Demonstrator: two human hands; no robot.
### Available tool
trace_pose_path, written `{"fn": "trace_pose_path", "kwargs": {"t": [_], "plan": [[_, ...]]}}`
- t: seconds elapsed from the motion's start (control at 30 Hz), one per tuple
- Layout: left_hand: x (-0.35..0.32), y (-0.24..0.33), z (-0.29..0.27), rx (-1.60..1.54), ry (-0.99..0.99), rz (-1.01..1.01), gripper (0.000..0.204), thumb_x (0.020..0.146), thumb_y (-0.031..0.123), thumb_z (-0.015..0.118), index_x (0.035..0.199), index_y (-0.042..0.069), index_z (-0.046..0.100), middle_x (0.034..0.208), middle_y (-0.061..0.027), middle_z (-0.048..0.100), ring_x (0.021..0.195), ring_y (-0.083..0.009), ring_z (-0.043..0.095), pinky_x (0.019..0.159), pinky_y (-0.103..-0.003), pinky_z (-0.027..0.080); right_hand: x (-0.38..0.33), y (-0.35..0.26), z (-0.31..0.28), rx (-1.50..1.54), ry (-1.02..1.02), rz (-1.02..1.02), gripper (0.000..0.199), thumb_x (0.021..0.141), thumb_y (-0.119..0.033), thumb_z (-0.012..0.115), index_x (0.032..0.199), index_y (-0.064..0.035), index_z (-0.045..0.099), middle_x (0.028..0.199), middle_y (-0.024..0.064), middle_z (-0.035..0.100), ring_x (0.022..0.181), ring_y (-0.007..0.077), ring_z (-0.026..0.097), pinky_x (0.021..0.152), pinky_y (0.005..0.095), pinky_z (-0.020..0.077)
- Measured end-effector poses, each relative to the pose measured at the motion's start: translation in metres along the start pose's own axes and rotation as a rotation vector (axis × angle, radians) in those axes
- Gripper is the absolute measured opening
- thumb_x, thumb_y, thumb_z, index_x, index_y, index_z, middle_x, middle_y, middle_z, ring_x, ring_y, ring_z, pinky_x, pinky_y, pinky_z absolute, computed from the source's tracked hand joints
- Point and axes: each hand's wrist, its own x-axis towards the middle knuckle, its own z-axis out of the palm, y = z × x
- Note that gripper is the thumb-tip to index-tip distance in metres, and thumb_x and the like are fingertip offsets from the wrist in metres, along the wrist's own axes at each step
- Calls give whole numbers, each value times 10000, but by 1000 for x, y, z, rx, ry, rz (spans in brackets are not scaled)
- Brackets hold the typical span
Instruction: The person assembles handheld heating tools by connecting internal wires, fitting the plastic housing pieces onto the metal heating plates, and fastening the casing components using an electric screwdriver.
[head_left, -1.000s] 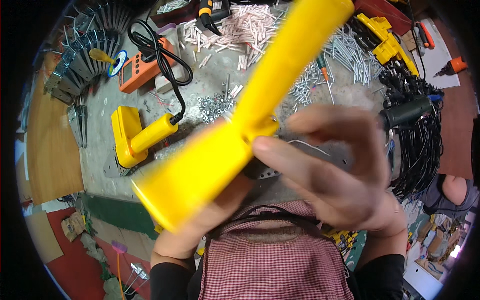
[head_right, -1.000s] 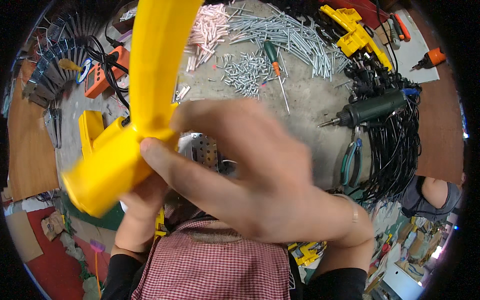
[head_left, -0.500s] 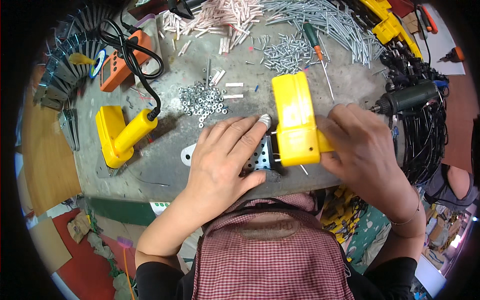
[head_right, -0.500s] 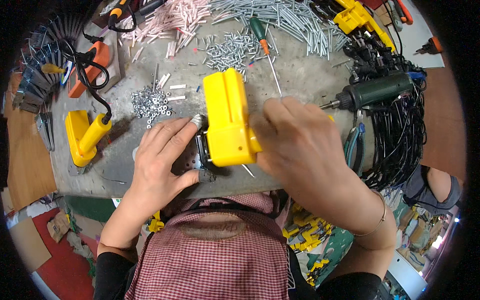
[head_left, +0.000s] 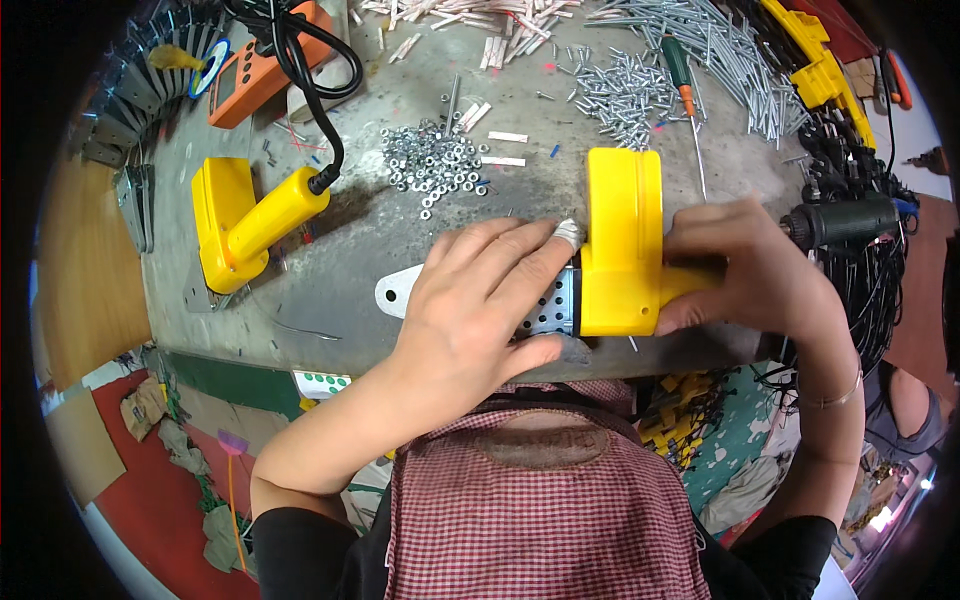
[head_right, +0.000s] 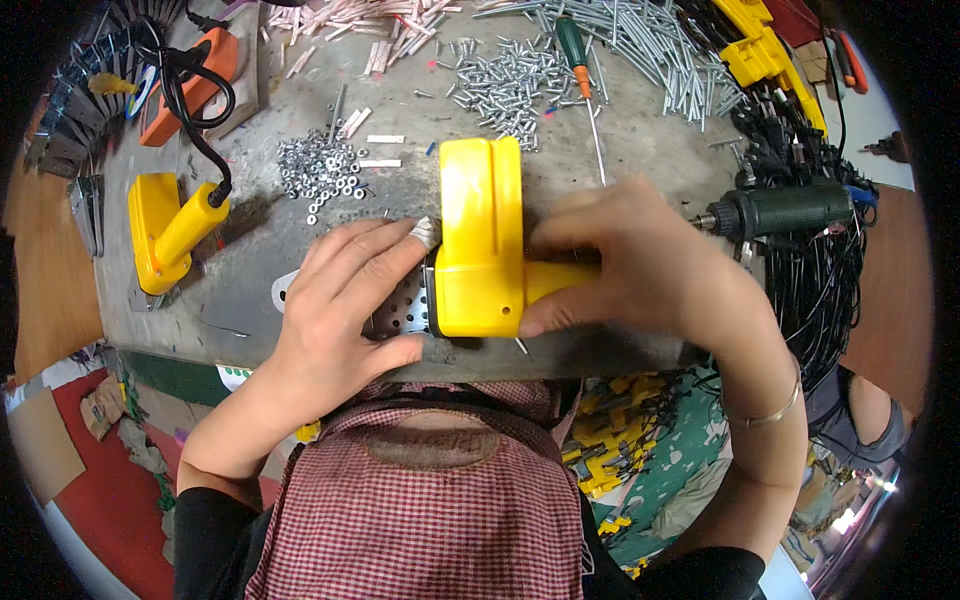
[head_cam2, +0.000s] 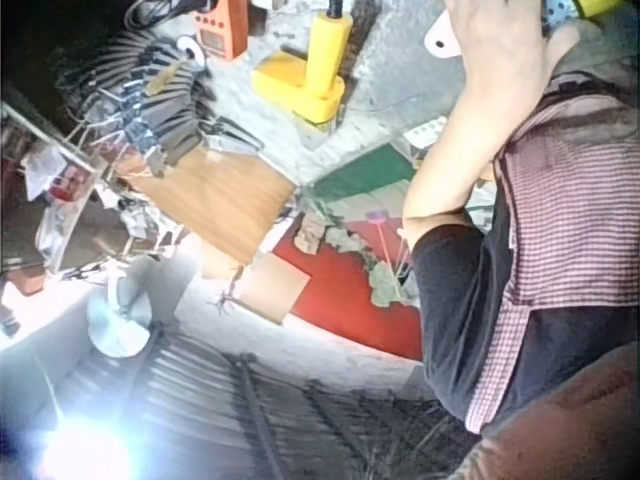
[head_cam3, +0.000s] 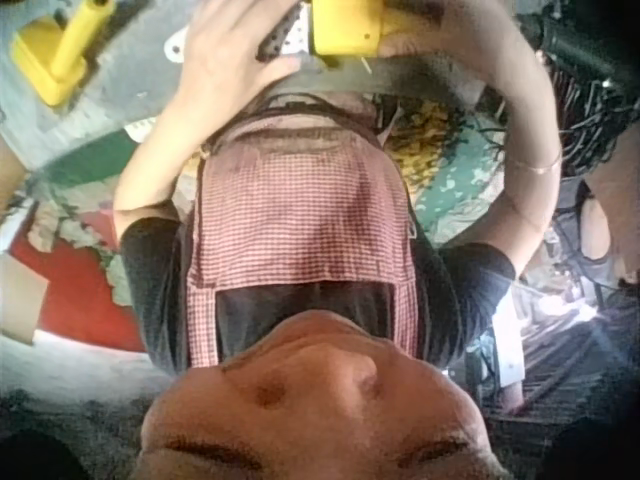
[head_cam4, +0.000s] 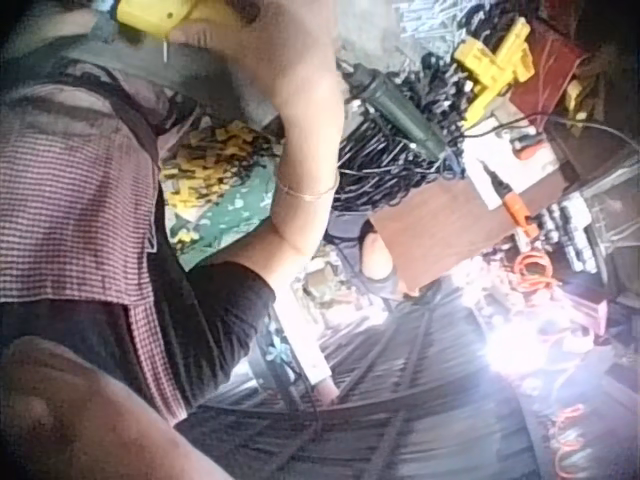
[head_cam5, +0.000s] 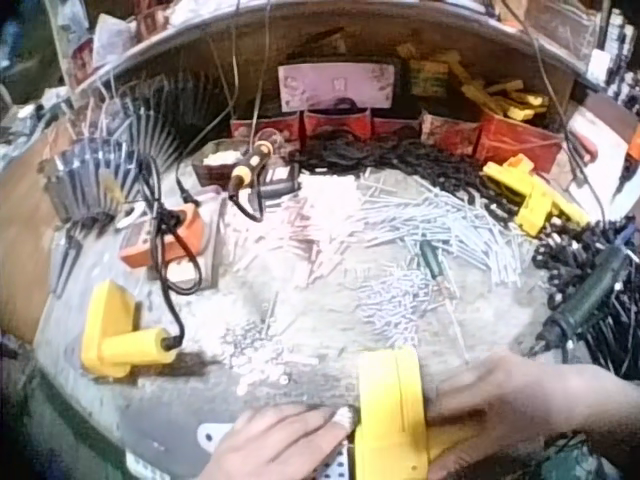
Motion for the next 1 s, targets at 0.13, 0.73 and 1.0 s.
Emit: {"fn": "trace_pose_path", "kwargs": {"t": [0.13, 0.73, 1.0], "plan": [[14, 7, -11, 43, -16, 92, 842, 560, 264, 787, 1292, 6, 462, 1363, -230, 455, 1017, -382, 584, 838, -427, 482, -15, -40, 33, -419, 229, 151, 479, 676, -411, 765, 892, -6, 628, 880, 110, 542, 814, 279, 573, 668, 369, 464], [42, 12, -8, 145, -232, 382, 928, 473, 174, 836, 1282, 18, 408, 1410, -194, 424, 783, -291, 627, 664, -374, 521, -80, 64, 11, -313, 1395, 1256, 914, 746, -620, 641, 1437, -120, 313, 1099, 253, 599, 1012, 422, 592, 870, 479, 454], [36, 7, 0, 113, -152, 309, 1000, 449, 127, 838, 1319, 17, 357, 1368, -201, 479, 819, -325, 644, 672, -367, 528, -93, 89, 11, 222, 1900, 763, 766, 751, -325, 676, 1388, -29, 371, 1022, 162, 651, 858, 265, 642, 731, 350, 510]]}}
